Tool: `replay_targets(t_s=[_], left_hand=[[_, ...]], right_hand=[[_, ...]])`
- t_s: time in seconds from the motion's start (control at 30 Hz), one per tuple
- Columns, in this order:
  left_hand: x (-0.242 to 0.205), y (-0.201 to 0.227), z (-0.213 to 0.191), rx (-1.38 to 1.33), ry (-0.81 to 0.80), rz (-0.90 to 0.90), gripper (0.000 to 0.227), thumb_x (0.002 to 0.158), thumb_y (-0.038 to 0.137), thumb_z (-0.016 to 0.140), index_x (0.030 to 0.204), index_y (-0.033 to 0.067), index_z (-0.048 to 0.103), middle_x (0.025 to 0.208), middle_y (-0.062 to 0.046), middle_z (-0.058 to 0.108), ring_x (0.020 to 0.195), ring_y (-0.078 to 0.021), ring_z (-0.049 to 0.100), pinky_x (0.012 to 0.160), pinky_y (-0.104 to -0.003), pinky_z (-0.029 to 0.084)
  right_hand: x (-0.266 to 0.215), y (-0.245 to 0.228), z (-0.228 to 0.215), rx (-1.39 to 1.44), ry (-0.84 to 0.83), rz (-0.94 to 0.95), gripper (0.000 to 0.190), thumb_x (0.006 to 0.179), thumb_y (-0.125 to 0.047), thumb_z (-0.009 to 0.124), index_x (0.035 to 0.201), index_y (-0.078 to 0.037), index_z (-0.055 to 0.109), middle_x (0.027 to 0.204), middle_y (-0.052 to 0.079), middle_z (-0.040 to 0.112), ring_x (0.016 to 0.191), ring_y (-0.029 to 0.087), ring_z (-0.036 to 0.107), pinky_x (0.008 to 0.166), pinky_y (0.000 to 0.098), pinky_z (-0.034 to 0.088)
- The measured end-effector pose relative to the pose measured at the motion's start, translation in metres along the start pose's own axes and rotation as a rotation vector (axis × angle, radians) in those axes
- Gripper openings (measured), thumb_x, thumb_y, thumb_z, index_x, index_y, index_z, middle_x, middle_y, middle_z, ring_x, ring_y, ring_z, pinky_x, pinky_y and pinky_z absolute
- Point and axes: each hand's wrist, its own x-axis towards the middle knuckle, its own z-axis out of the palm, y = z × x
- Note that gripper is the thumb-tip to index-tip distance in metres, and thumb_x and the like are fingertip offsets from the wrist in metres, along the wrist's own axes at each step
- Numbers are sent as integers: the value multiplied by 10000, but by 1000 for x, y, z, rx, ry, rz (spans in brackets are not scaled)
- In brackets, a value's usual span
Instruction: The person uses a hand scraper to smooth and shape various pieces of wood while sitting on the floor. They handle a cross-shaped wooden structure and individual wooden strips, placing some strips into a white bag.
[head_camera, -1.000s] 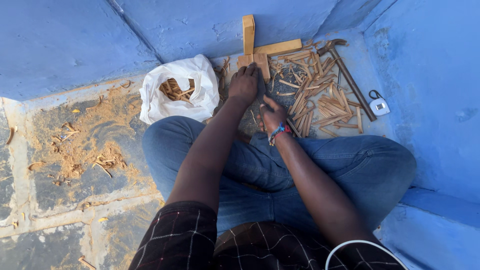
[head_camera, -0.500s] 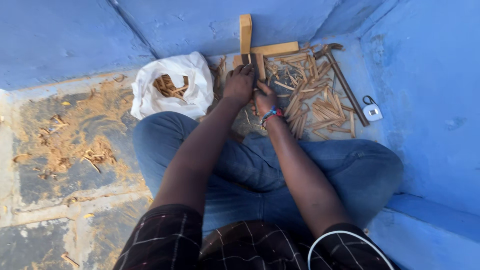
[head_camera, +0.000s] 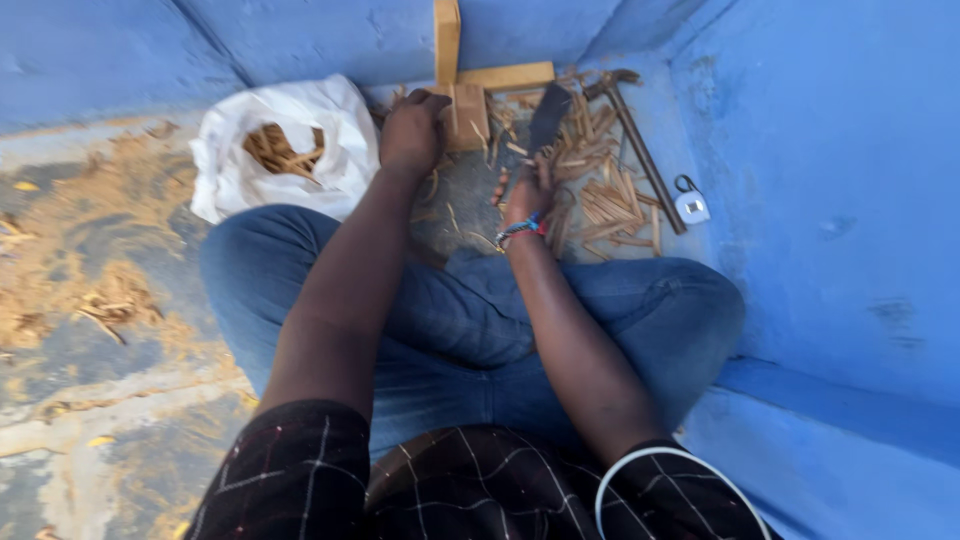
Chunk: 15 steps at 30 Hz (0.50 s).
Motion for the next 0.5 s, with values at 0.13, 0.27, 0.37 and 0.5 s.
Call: replay_targets(t_s=[0.13,0.27,0.37,0.5], left_hand=[[2,1,14,182,-154,38,321,899,76,653,1177,201,751,1243,-71,672,1172,-329,612,928,-493,511],[1,-3,20,234,-255,43,310,788,165,747,1095,127,727,1205,-106,657,1179,-340,600,947,-467,514],[-1,0,30,195,-211,94,274,781,113,745,1055,112,729,1177,-128,665,1150,-359,613,957,-459,520],[0,2,38,48,-144,109,226,777,14,707,980,113,730,1069,-121,702,1073,-364,661,919,-453,539]], right_hand=[[8,16,-4,-93,-15,63,371,1048,-205,528,1412,-136,519,711,96,600,467,179,544,384,341,463],[0,24,2,-201,-68,74,418,1042,-219,539,1451,-139,528,727,84,623,475,166,557,397,325,474],[-7,18,5,-215,-42,100,425,1037,-220,548,1454,-143,530,739,72,623,476,151,544,397,315,466],[-7,7,13,-111,6,111,384,1050,-223,524,1422,-130,535,724,89,616,470,156,534,400,321,453]])
